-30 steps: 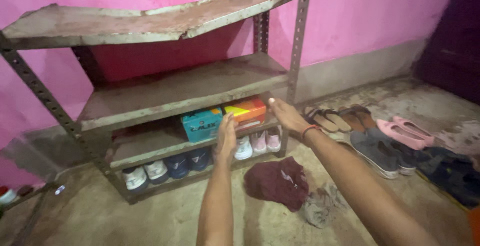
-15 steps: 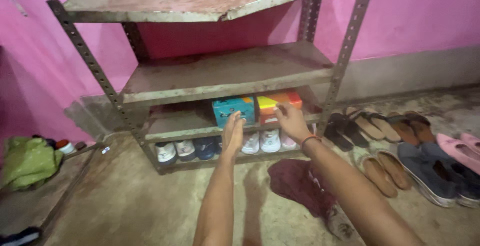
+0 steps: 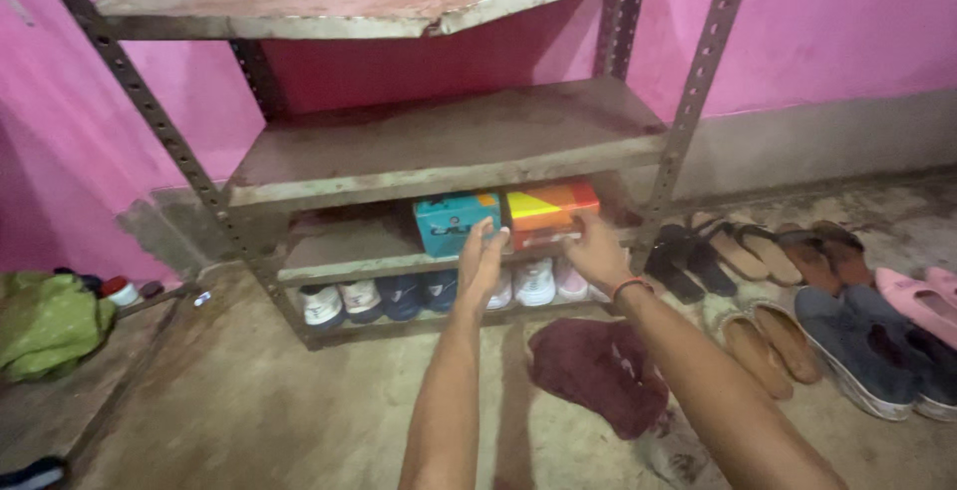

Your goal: The person organizes footwear by picking up shoe boxes and pairs of shoes, moving them from the floor onto the shelves of a metal rack, and arranging them side-by-side.

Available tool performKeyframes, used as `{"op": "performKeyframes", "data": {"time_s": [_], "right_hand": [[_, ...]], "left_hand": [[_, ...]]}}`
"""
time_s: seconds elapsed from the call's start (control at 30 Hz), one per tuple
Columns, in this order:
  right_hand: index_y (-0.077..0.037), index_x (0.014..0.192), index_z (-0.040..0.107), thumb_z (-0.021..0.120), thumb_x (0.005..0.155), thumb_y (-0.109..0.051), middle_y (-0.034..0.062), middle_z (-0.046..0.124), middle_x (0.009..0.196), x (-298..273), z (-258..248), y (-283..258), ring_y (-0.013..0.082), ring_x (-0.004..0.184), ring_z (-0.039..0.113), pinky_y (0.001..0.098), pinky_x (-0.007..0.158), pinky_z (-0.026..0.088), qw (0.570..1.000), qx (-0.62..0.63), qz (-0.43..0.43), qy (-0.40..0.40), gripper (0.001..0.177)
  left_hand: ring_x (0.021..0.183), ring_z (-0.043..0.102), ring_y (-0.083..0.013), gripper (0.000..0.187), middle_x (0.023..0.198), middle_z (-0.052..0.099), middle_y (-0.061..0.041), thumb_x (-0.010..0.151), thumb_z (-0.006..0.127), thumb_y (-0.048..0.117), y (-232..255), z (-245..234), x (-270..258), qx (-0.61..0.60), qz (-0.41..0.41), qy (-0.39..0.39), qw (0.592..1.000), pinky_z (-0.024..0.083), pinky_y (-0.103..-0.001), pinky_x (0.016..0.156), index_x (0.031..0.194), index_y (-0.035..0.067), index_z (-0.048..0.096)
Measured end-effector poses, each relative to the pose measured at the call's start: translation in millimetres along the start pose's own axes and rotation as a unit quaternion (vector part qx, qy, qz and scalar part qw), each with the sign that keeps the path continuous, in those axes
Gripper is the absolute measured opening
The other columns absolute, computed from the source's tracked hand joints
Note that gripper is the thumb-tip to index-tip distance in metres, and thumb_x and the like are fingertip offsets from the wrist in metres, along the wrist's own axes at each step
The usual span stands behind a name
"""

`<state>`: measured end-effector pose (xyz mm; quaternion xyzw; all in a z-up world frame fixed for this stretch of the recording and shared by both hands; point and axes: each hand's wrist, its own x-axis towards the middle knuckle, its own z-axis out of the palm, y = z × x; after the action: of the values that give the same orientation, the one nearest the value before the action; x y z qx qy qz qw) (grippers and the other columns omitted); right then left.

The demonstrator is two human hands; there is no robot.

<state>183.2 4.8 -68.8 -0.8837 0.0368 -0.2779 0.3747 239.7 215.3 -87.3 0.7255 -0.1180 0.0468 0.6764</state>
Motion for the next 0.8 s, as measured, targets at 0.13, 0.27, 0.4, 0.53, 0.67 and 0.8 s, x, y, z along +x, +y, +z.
{"op": "performKeyframes", "data": {"time_s": [0.13, 0.27, 0.4, 0.53, 0.67, 0.8], "right_hand": [[0.002, 0.141, 0.049, 0.066, 0.081, -0.017, 0.0225, 0.065, 0.131, 4.1, -14.2, 8.1, 0.0338, 0.104, 0.075, 0.0426, 0.096, 0.057, 0.993, 0.081, 0.082, -0.023, 0.065], [0.003, 0.140, 0.050, 0.075, 0.081, -0.018, 0.0252, 0.064, 0.133, 15.4, -4.5, 31.8, 0.0333, 0.125, 0.062, 0.0410, 0.106, 0.047, 0.999, 0.040, 0.009, 0.028, 0.068], [0.002, 0.147, 0.038, 0.072, 0.082, -0.022, 0.0219, 0.058, 0.143, 37.0, 19.2, 66.0, 0.0316, 0.134, 0.058, 0.0378, 0.110, 0.045, 0.971, 0.237, 0.023, 0.004, 0.077], [0.002, 0.153, 0.038, 0.075, 0.084, -0.022, 0.0235, 0.048, 0.153, 58.0, 12.8, 92.6, 0.0333, 0.141, 0.048, 0.0389, 0.116, 0.038, 0.989, 0.107, 0.084, 0.055, 0.082], [0.002, 0.157, 0.029, 0.071, 0.086, -0.022, 0.0201, 0.042, 0.158, 63.0, 11.3, 100.2, 0.0277, 0.146, 0.042, 0.0368, 0.117, 0.035, 0.959, 0.238, 0.156, -0.007, 0.087], [0.005, 0.152, 0.035, 0.070, 0.085, -0.015, 0.0178, 0.049, 0.155, 56.2, 13.3, 92.2, 0.0243, 0.146, 0.043, 0.0350, 0.117, 0.034, 0.934, 0.338, 0.086, -0.078, 0.078]], "left_hand": [[0.125, 0.061, -0.0266, 0.066, 0.142, 0.061, -0.015, 0.089, 0.069, 0.038, -13.7, 15.0, 20.6, 0.012, 0.028, 0.020, 0.999, 0.046, -0.038, 0.105, 0.145, 0.007, 0.052], [0.132, 0.055, -0.0251, 0.068, 0.146, 0.057, -0.018, 0.092, 0.072, 0.032, -30.4, 33.2, 39.3, -0.060, 0.044, 0.003, 0.997, 0.042, -0.037, 0.109, 0.147, 0.001, 0.046], [0.126, 0.061, -0.0249, 0.066, 0.141, 0.062, -0.019, 0.092, 0.070, 0.031, -46.7, 53.6, 54.0, -0.049, 0.023, 0.008, 0.999, 0.046, -0.037, 0.106, 0.146, 0.000, 0.047], [0.117, 0.069, -0.0270, 0.067, 0.128, 0.071, -0.020, 0.089, 0.071, 0.028, -68.4, 70.0, 64.5, 0.024, -0.004, 0.073, 0.997, 0.052, -0.037, 0.102, 0.145, -0.001, 0.050], [0.127, 0.060, -0.0320, 0.067, 0.135, 0.063, -0.025, 0.094, 0.075, 0.029, -71.3, 78.5, 64.3, 0.094, 0.038, 0.096, 0.990, 0.045, -0.039, 0.108, 0.146, -0.006, 0.051], [0.121, 0.066, -0.0295, 0.069, 0.130, 0.069, -0.021, 0.088, 0.072, 0.028, -66.6, 81.6, 54.2, 0.060, 0.042, 0.074, 0.995, 0.048, -0.037, 0.105, 0.146, -0.004, 0.051]]}}
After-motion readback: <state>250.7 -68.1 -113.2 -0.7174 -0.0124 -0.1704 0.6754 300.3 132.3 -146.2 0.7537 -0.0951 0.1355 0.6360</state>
